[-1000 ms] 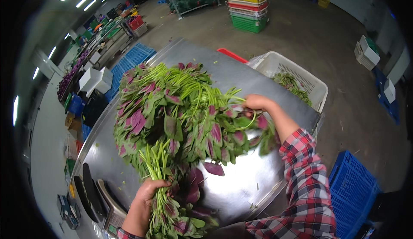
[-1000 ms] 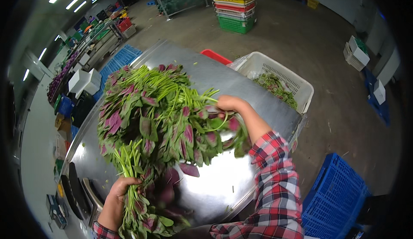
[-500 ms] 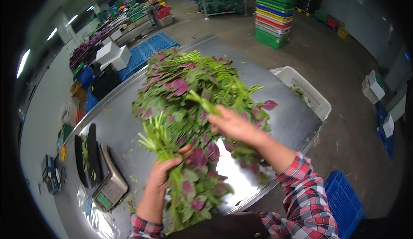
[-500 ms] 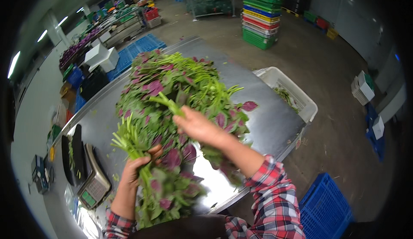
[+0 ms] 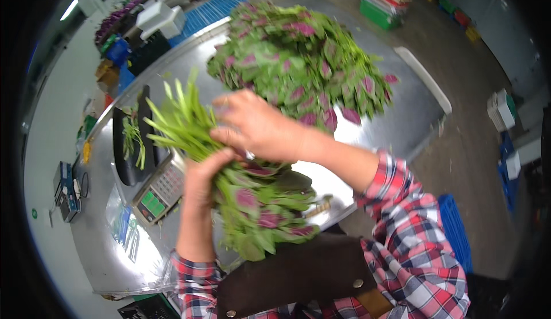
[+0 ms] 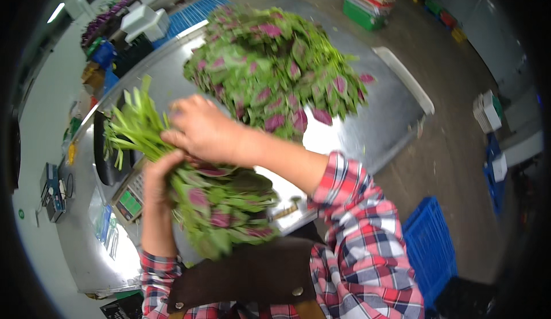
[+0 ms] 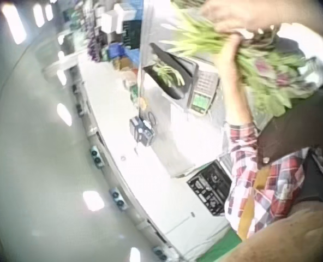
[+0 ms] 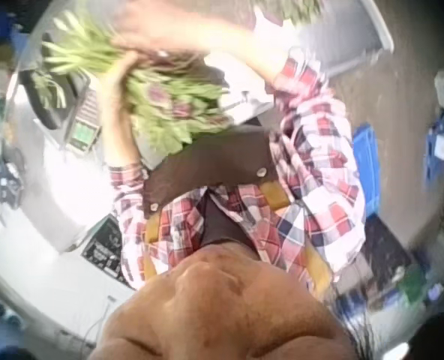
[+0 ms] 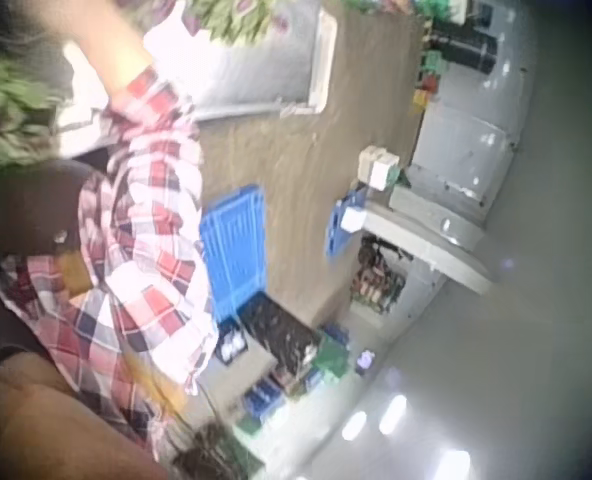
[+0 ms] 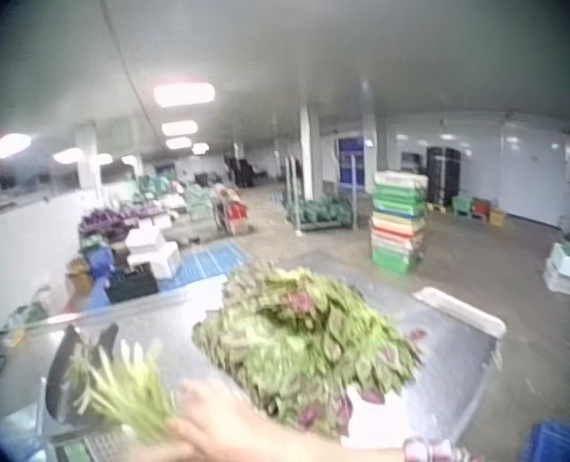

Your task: The person gathers bunches of purple-and-green leafy plants, removes loose leaves, weighs the bunches on a digital scale, and slides them into plastic bags.

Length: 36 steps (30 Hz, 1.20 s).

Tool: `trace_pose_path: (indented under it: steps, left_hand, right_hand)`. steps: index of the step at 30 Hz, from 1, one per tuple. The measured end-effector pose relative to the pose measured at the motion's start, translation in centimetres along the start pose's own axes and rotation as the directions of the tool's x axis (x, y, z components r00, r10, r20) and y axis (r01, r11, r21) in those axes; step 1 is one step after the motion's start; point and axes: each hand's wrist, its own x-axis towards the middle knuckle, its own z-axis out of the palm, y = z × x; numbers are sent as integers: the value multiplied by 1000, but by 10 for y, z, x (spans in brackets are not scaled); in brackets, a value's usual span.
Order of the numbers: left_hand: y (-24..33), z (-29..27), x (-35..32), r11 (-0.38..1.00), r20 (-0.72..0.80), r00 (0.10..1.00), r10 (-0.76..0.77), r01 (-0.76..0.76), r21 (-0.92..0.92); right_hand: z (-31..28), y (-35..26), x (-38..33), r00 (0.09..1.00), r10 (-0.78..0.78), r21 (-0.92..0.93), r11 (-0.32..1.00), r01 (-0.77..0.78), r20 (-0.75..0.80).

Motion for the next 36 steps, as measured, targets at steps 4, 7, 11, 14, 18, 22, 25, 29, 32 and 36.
trace_pose_path:
  steps: [4,7,11,14,18,22,25,29,32,36]
  left_hand:
    - [47,-32,-15,897,69,998,4,-34,440]
    - [-21,-65,30,324,196,968,155,-237,916]
    - [-153,-114,59,-119,4,999,-38,-9,993]
    - [-200,-119,62,-175,-77,993,-90,60,983]
    - [-217,-124,63,-188,-51,998,-32,44,981]
    - [-229,-123,56,-197,-122,992,41,128,972]
    - [-234,-122,55,-191,-57,994,96,75,979]
    - [-232,-117,55,-260,-77,994,75,94,961]
    - [-223,-109,52,-248,-88,994,57,100,964]
    - [-216,-102,55,-241,-123,992,2,120,963]
  right_hand:
    - [-18,22,-48,844,371,134,883,-449,387]
    - [20,75,-196,732,571,-253,821,-512,373]
    - [70,31,-240,599,513,-254,848,-466,615]
    - [94,23,-252,493,384,-229,910,-346,781]
    - [86,27,-263,575,506,-107,802,-587,642]
    - [76,15,-221,451,740,-23,531,-847,499]
    - [96,21,-197,662,676,-74,715,-695,324]
    - [136,37,-171,715,610,-168,788,-592,342]
    - [164,55,-160,645,651,-326,759,-563,401]
    - [186,74,-157,604,674,-335,737,-587,426]
